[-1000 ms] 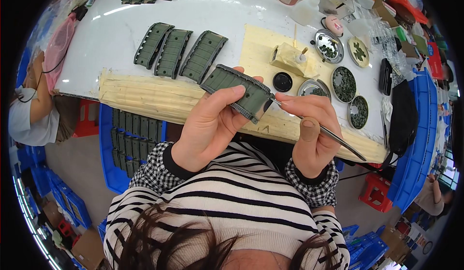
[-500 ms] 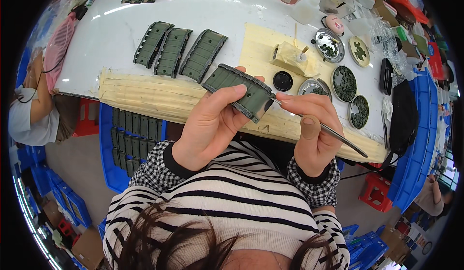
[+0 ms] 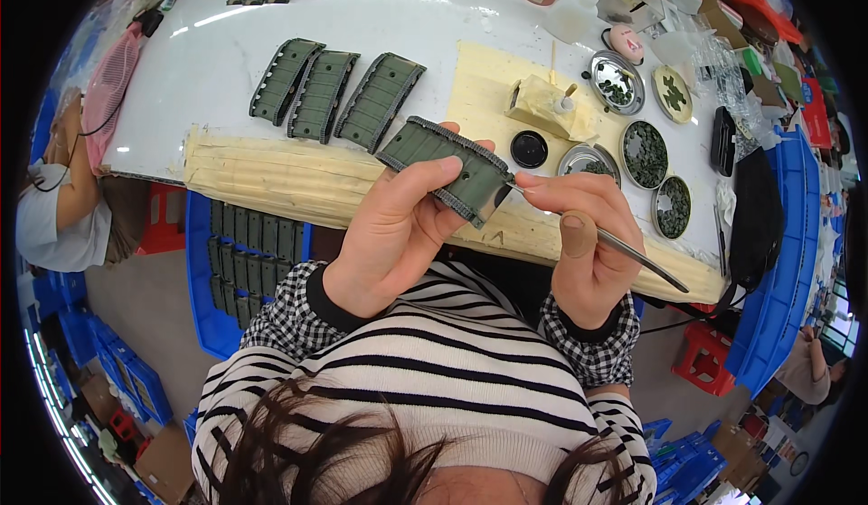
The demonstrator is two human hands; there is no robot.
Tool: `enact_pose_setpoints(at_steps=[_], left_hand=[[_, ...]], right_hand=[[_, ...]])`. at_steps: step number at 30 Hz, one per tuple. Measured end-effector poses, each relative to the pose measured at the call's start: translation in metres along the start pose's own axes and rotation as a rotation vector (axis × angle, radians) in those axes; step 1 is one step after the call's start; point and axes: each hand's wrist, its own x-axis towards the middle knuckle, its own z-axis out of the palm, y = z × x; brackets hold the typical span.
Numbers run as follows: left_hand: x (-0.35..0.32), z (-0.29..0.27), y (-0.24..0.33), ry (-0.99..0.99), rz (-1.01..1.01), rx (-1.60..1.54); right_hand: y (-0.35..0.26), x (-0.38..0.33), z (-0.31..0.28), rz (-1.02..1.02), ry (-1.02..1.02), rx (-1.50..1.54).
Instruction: Assembling small plastic components onto toy tank hulls using precision tools and adhesive.
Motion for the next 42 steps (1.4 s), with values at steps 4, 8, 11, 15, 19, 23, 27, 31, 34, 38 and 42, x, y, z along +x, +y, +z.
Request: enact_pose_setpoints(at_steps=[4,8,11,15,19,23,27,31,34,38,42], left_hand=[[0.000,-0.001,-0.002,-0.005,0.012,0.012],[0.000,-0.003,-0.002,-0.025,0.013,-0.008],[-0.001,-0.004,-0.003,-0.045,0.021,-0.013],[-0.002,-0.004,-0.004,-0.058,0.030,0.010],[-0.001,-0.006,-0.004,-0.102,0.037,-0.043],[-0.001,-0.007,-0.006,-0.166,0.052,-0.072],[-0.002,-0.010,-0.006,-0.216,0.058,-0.065],[-0.001,-0.011,-0.006,-0.232,0.060,-0.054],[-0.002,-0.011,-0.007,-0.240,0.070,-0.046],[-0.002,-0.010,-0.011,-0.244,0.088,-0.056],[-0.001,-0.011,-0.016,-0.220,0.097,-0.080]], right_hand=[[-0.001,-0.001,-0.001,0.001,-0.007,-0.025],[-0.004,-0.003,0.001,-0.004,-0.016,-0.052],[-0.005,-0.004,0.003,-0.017,-0.002,-0.058],[-0.005,-0.006,0.005,-0.058,0.013,-0.072],[-0.011,-0.007,0.002,-0.090,-0.021,-0.105],[-0.019,-0.007,-0.004,-0.120,-0.099,-0.155],[-0.022,-0.009,-0.005,-0.131,-0.110,-0.147],[-0.021,-0.010,-0.006,-0.163,-0.107,-0.142],[-0.019,-0.012,-0.006,-0.175,-0.100,-0.148],[-0.018,-0.015,-0.003,-0.188,-0.071,-0.189],[-0.013,-0.018,0.002,-0.211,-0.036,-0.207]])
